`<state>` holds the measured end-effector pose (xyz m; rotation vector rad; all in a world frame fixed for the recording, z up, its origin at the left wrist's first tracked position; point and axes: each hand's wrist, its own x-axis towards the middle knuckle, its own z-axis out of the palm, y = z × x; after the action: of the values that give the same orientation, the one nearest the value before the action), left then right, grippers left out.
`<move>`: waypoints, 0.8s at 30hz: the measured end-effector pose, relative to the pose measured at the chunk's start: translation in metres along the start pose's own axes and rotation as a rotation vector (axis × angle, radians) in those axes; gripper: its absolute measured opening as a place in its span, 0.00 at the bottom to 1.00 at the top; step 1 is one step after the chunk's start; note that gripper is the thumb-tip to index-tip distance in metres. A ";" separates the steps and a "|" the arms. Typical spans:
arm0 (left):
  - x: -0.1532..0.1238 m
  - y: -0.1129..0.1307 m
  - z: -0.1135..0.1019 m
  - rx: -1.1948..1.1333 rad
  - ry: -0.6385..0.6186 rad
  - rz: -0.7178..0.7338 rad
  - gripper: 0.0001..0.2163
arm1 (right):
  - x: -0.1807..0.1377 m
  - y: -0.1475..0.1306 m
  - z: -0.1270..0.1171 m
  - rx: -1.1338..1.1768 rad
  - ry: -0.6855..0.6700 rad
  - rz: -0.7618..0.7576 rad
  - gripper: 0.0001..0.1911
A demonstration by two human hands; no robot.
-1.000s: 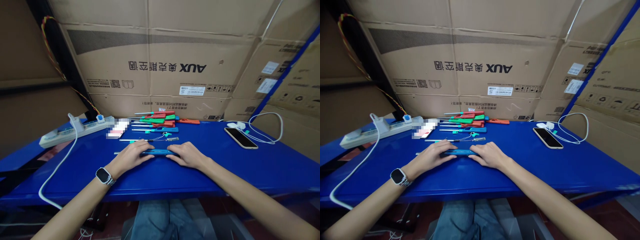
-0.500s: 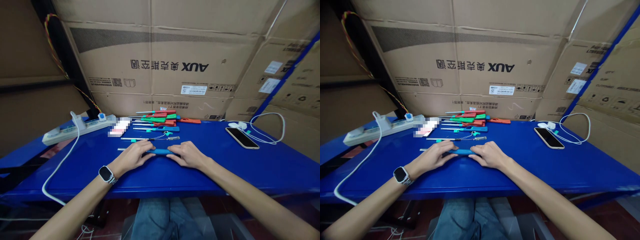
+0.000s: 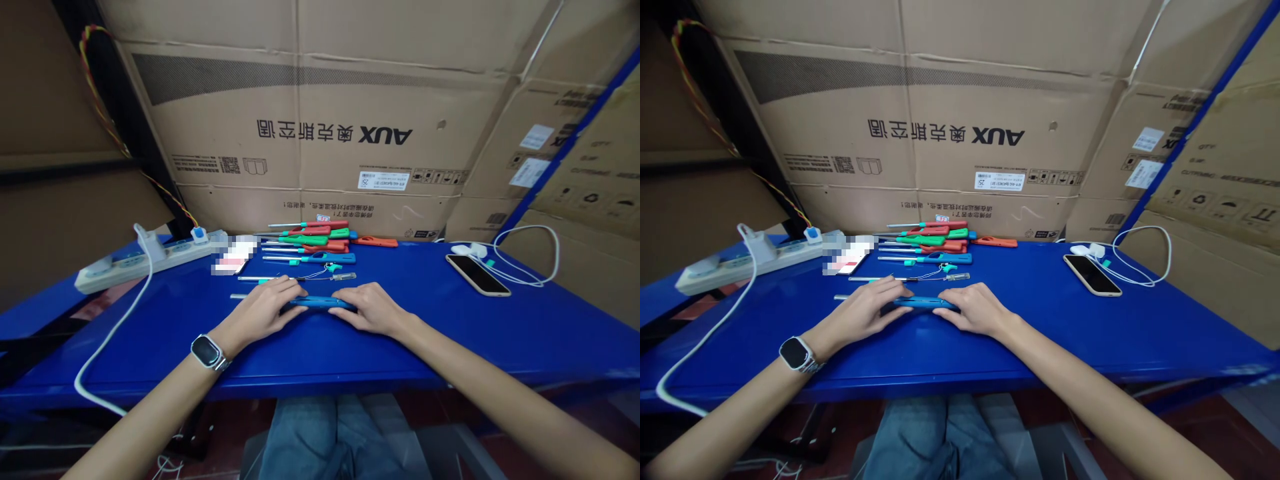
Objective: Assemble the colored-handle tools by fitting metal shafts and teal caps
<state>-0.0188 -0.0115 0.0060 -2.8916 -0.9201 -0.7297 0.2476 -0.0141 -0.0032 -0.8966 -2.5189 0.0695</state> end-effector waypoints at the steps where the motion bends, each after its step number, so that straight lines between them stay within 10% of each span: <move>1: 0.000 0.000 0.000 0.008 -0.002 -0.007 0.10 | 0.000 0.000 -0.001 0.016 0.005 0.031 0.13; 24: -0.005 -0.008 0.005 -0.228 -0.111 -0.220 0.19 | 0.002 -0.001 -0.006 -0.040 -0.106 0.129 0.19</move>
<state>-0.0251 -0.0066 -0.0019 -3.0866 -1.2625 -0.7380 0.2478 -0.0144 0.0031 -1.0984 -2.5641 0.1109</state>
